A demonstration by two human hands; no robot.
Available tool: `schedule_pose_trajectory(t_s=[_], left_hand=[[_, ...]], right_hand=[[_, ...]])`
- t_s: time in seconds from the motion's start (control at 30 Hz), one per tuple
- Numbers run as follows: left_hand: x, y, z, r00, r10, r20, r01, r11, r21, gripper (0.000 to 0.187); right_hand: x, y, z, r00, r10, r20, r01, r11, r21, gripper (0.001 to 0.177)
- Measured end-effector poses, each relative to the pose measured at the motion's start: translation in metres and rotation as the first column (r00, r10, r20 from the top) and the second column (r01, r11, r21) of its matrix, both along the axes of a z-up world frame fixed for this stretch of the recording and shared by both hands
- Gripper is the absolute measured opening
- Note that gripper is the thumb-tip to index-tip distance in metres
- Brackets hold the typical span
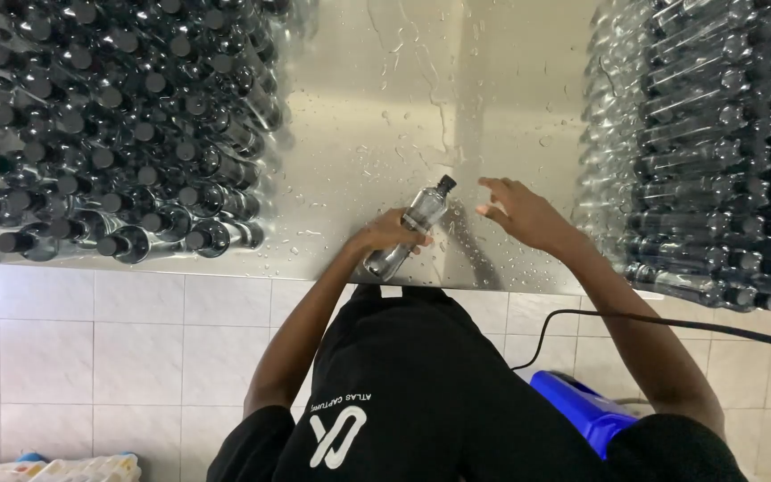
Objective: The person repeatedly picks up clear plastic bottles from a large pile on a metal table, screws black caps onto them, and places the capped bottles into a separate pile. The task is performed continuously by hand.
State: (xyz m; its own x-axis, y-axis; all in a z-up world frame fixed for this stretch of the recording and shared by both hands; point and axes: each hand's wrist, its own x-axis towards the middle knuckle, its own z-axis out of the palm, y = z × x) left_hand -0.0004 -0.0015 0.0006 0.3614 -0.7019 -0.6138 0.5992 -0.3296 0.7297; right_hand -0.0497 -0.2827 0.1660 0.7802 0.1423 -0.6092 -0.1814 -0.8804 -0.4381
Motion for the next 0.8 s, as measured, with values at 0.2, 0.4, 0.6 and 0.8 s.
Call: schedule_pose_trajectory(t_s=[0.2, 0.4, 0.6, 0.8], left_hand=[[0.003, 0.0, 0.045, 0.97, -0.226, 0.093, 0.231, 0.971, -0.052, 0.064], [0.015, -0.019, 0.061, 0.882, -0.389, 0.264, 0.403, 0.915, 0.001, 0.065], [0.018, -0.028, 0.089, 0.882, -0.401, 0.247, 0.416, 0.909, -0.008, 0.054], [0.007, -0.039, 0.098, 0.842, -0.517, 0.156, 0.526, 0.85, -0.025, 0.071]], right_hand=[[0.013, -0.003, -0.016, 0.919, 0.373, 0.128, -0.371, 0.928, -0.041, 0.057], [-0.013, -0.032, -0.077, 0.981, -0.035, -0.193, 0.084, 0.965, 0.25, 0.056], [-0.021, -0.033, -0.027, 0.994, -0.097, -0.051, 0.103, 0.984, 0.143, 0.055], [-0.041, -0.065, -0.062, 0.917, 0.341, 0.206, -0.344, 0.939, -0.023, 0.066]])
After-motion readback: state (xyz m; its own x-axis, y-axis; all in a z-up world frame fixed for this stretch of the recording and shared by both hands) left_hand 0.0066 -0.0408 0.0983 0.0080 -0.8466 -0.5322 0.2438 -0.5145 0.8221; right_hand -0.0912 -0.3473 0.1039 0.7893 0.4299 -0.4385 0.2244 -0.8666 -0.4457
